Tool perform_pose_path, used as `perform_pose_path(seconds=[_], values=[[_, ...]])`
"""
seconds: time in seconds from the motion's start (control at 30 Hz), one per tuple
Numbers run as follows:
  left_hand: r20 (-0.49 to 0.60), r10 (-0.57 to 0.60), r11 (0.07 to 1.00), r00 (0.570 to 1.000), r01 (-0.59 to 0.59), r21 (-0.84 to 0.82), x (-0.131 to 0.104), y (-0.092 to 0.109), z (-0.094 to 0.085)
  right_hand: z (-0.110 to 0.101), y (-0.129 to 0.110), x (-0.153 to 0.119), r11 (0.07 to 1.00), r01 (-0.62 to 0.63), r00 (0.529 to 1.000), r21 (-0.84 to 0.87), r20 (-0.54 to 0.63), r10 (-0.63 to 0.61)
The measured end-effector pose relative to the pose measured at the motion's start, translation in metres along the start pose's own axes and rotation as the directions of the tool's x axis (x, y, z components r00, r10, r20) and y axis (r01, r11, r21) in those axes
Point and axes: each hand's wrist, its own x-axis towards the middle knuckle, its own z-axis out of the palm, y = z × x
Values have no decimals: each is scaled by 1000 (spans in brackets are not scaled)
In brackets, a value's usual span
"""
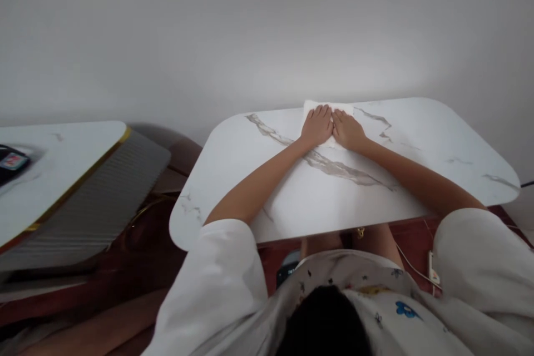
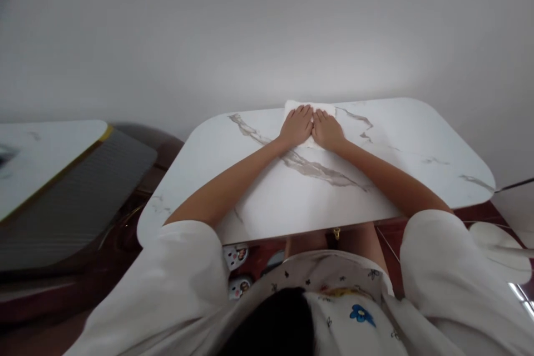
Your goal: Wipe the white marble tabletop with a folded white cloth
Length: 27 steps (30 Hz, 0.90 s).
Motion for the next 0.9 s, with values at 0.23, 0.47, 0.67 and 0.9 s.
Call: perform_pose_path(seconds=[0.23, 0.47, 0.67, 0.9], values=[[56, -9, 1000, 998, 9, -3, -89, 23, -28, -23, -58, -71, 998, 40, 999, 54, 3, -40], [83, -82, 997, 993, 82, 7, -169, 60, -49, -45, -97, -142, 991, 91, 996, 103, 10, -92], [127, -59, 998, 990, 62, -24, -171, 103, -51, -55, -70, -180, 990, 98, 995, 101, -12, -98], [92, 25, 998, 995, -19, -67, -115, 120, -35, -46, -13, -167, 999, 34, 999, 23, -36, -34]])
